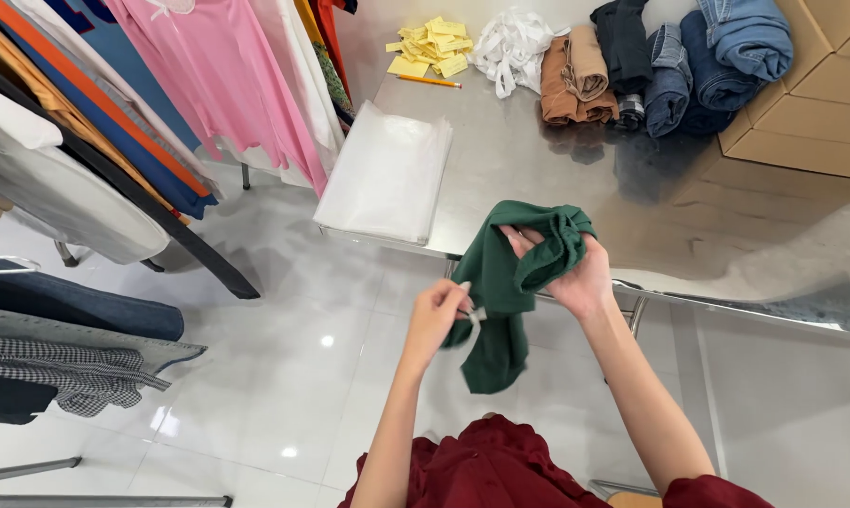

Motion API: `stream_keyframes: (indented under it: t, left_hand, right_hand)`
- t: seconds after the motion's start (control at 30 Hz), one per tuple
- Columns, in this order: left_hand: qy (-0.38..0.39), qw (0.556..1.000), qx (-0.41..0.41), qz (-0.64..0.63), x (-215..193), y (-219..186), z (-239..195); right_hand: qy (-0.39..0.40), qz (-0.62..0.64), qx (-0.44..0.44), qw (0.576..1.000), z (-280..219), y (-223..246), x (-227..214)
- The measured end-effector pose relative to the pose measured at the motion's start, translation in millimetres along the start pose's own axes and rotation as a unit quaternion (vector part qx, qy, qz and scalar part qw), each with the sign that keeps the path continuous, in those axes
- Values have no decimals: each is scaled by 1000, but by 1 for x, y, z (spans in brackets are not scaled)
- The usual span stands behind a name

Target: The person unfolds a pink top, places it on a hanger, and hangs it on a clothing rack. They repeat the process with a green top and a black t-shirt, hanging each on the rack.

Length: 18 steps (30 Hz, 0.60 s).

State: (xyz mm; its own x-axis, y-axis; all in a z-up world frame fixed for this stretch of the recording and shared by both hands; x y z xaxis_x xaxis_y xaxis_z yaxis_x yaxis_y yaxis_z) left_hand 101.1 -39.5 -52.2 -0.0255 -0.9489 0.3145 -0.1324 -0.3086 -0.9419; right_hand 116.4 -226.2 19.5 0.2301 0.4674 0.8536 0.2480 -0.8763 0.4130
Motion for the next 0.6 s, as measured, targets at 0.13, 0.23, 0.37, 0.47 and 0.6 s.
stream_keyframes:
  t: [0.13, 0.23, 0.37, 0.47, 0.6]
  left_hand:
    - [74, 983, -156, 68, 25, 17, -20]
    - [77, 971, -214, 79, 24, 47, -19]
    - [90, 968, -201, -125, 35, 50, -22]
    - [-27, 883, -189, -429, 13, 54, -5]
    - [-170, 850, -106, -487, -48, 56, 12]
  right_hand:
    - [8, -16, 7, 1000, 0, -14, 3]
    - [15, -18, 20, 1000, 0, -25, 13]
    - [14, -32, 27, 999, 0, -39, 24]
    - [12, -61, 28, 998, 1, -46, 24]
    - [20, -170, 30, 985, 15, -50, -3]
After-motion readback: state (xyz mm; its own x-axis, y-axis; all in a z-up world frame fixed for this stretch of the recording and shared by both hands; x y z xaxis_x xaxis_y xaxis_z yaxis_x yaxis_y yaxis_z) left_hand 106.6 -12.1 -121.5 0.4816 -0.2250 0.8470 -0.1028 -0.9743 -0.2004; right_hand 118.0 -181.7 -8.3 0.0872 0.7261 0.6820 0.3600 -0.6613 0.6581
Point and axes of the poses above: each hand's wrist, its own z-axis towards the middle knuckle, its own x-axis out of the palm, y = z × x, the point moved 10 cm from there along z, towards the middle knuckle, and after that the axes turned 10 degrees about -z, right-handed, at the moved point
